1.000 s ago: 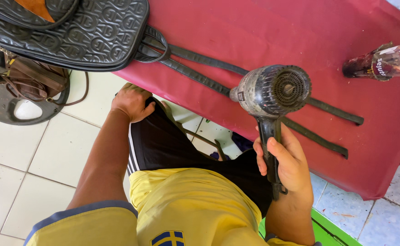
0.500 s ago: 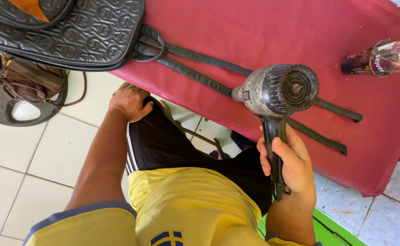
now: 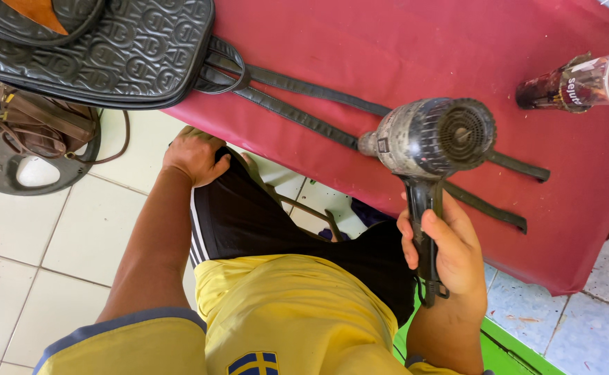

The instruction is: The person applies a dark liquid to a black leather belt strap using a paintbrush, then uses a hairdryer to dry the treated area. The task involves careful brushing along the strap and subsequent drying with a handheld hairdryer.

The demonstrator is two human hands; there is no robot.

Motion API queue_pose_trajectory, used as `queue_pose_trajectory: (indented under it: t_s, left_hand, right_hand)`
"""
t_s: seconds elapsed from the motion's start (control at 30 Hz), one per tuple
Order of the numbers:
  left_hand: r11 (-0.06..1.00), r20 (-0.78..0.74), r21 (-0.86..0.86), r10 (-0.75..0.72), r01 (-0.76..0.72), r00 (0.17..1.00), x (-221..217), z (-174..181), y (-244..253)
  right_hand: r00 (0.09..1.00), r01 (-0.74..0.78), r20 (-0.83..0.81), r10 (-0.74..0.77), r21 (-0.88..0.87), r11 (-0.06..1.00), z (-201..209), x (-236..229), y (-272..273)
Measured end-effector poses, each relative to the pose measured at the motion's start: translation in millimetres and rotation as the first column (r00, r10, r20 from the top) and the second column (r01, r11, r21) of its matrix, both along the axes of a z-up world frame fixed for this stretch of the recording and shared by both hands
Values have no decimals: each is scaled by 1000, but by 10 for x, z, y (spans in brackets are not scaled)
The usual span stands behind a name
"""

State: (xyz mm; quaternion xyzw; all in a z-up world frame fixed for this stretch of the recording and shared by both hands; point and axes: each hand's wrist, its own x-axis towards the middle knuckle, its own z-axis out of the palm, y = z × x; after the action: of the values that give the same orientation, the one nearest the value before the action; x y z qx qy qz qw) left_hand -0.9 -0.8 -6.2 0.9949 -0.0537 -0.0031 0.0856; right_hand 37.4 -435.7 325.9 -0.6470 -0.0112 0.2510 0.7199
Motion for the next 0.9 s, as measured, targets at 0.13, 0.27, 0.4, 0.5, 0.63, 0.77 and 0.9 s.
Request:
queue_pose_trajectory:
  t_s: [0.13, 0.27, 0.4, 0.5, 0.63, 0.77, 0.9]
  left_hand:
    - [1000, -12, -8, -2, 2, 1000, -7, 2, 6]
    - [1000, 9, -7, 5, -4, 1000, 3, -11, 5]
    - [1000, 0, 5, 6, -6, 1000, 4, 23, -10]
    - [1000, 17, 0, -1, 1, 1000, -4, -13, 6]
    - [1000, -7, -11, 3, -3, 1000, -16, -20, 13]
    - [1000, -1, 1, 3, -3, 1000, 6, 37, -16]
    - [1000, -3, -12, 3, -3, 1000, 13, 50, -26]
  right_hand:
    - [1000, -7, 26, 8, -35, 999, 11, 4, -26]
    - [1000, -1, 6, 1, -8, 1000, 0, 6, -68]
    - [1000, 15, 5, -15, -9, 1000, 17, -15, -70]
    - [1000, 12, -6, -12, 2, 1000, 5, -13, -111]
    - [1000, 8, 24, -7, -41, 999, -12, -34, -122]
    - [1000, 16, -4, -16, -9, 1000, -10, -43, -156]
    - [999, 35, 10, -35, -30, 999, -19, -72, -181]
